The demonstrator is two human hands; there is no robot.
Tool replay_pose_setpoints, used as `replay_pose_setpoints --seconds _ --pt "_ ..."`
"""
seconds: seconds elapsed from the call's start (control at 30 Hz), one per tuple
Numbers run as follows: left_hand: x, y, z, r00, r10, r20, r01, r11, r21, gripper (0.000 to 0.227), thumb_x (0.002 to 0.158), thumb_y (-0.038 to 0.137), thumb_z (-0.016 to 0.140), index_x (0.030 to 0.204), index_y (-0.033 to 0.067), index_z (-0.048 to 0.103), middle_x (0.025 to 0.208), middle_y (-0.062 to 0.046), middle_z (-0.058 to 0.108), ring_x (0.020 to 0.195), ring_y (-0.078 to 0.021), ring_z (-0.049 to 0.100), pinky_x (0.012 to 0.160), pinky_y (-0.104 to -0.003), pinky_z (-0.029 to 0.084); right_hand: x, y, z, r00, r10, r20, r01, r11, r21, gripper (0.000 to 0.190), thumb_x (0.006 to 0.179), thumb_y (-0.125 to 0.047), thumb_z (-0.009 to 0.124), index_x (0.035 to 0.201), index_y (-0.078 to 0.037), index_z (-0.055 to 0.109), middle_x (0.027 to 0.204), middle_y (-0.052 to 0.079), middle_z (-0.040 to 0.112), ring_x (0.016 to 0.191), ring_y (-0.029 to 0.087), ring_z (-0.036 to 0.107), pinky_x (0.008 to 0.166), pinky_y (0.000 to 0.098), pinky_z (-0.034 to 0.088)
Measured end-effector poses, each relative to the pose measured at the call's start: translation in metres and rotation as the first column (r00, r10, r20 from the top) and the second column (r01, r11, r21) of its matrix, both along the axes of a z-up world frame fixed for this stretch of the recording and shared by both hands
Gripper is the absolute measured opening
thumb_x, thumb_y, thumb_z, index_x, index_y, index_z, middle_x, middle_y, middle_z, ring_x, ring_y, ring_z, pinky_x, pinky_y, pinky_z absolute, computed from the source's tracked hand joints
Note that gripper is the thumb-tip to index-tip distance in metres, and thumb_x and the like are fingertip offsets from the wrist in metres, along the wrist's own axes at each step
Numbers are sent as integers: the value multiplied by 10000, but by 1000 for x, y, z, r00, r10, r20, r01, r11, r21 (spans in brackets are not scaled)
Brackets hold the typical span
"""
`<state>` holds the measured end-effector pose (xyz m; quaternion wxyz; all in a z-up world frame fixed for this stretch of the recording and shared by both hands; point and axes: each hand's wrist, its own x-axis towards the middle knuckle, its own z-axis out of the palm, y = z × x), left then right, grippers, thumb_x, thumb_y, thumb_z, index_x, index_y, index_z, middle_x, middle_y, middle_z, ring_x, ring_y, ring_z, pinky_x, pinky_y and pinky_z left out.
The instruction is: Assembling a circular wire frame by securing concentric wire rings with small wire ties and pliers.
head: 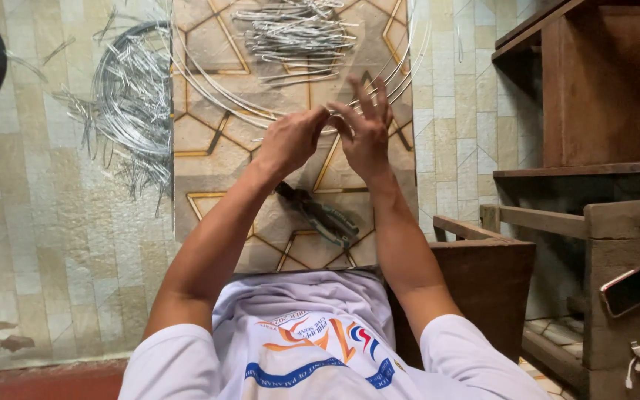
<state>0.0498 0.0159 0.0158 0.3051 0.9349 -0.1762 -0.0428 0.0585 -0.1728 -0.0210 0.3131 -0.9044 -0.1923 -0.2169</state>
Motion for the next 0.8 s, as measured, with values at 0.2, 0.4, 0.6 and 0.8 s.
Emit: replay_pose_setpoints --seconds 0.2,0.4,0.6,0.8 --pt "-19 21 -1 984 22 176 -17 999 -29 80 1061 232 513 1022 196 573 839 -116 665 727 -423 706 613 -555 570 -2 10 -6 998 18 -61 -21 999 -44 81 931 -379 783 1010 -383 765 1002 -168 645 1140 163 512 920 391 356" --pt "-18 29 -34 980 29 199 -15 997 -70 99 1070 255 505 1057 251 603 840 -102 649 703 -439 694 612 -558 579 -9 25 -3 989 -22 -146 24 1000 11 81 892 -381 809 957 -410 769 875 -150 626 990 158 511 874 366 358" --pt "-20 33 -11 972 -7 234 29 995 -93 113 1068 240 513 994 215 594 827 -109 638 697 -452 688 582 -571 561 -12 27 -7 982 -75 -172 77 997 7 124 855 -345 828 910 -434 762 832 -168 651 944 149 511 892 355 346" --pt "-19 35 -22 982 -33 185 51 994 -93 108 1054 217 512 1028 222 617 830 -114 651 746 -451 704 622 -576 570 -22 33 3 969 -132 -209 134 991 -5 108 874 -296 821 931 -376 778 853 -125 684 939 153 525 907 369 353"
